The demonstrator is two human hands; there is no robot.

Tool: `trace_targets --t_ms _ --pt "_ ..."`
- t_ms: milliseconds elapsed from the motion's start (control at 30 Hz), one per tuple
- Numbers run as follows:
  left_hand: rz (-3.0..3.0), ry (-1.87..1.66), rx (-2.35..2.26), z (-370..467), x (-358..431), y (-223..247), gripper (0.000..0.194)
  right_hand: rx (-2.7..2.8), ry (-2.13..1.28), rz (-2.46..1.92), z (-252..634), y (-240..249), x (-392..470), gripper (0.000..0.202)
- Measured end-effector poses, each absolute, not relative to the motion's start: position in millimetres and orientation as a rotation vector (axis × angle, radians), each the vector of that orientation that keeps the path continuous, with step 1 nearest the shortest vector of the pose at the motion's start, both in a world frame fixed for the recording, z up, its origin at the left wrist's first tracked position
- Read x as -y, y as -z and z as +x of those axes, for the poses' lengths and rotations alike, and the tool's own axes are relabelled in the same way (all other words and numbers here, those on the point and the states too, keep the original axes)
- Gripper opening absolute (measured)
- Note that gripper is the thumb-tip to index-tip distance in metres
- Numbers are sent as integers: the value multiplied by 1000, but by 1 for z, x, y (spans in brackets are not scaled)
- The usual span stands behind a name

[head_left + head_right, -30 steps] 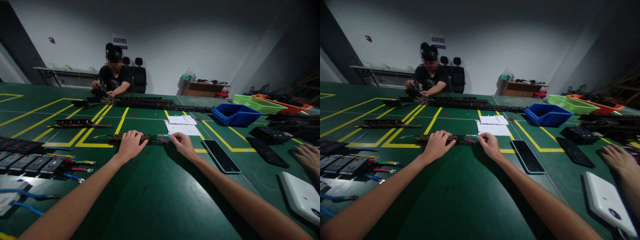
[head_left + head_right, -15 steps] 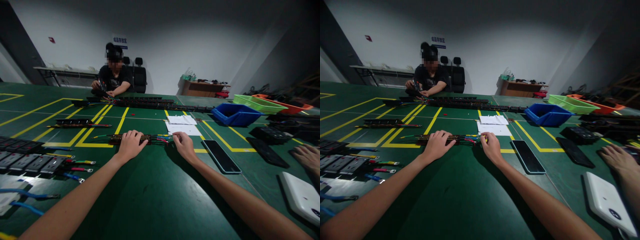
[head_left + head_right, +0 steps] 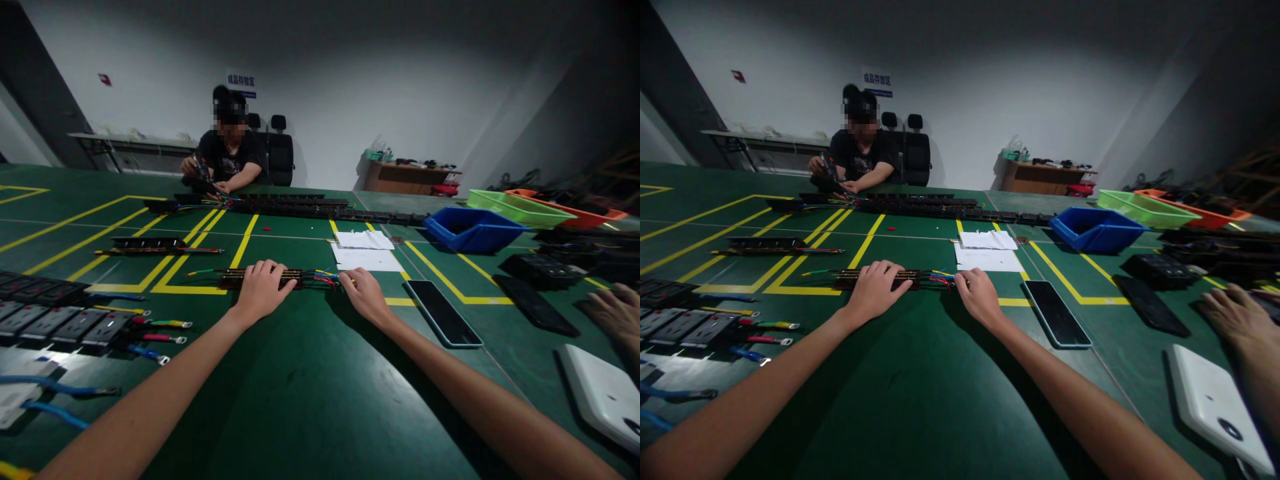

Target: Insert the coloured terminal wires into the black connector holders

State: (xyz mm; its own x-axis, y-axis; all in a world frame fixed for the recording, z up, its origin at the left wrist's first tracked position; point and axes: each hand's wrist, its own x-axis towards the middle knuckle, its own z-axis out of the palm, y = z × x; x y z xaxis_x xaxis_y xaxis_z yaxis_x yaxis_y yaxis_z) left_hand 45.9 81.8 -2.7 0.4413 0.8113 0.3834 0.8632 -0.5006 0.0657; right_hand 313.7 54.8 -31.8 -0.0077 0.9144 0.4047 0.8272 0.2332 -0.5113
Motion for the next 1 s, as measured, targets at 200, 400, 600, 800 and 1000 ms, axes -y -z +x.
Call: trace_targets --t_ms 200,400,600,800,1000 --pt "-2573 575 1503 45 -83 3 44 1720 -124 -1624 314 34 -56 36" --pt "-2585 583 1506 45 -82 3 45 1716 -206 -1402 314 30 -52 33" --pt "-2572 573 1502 45 -82 2 44 1780 -184 -1263 312 25 -47 36" --pt "-2570 584 1507 45 -82 3 43 1705 -118 -1442 313 32 -52 32" --pt "-2562 582 1515 45 -82 3 44 1901 -74 -1573 313 35 -55 35"
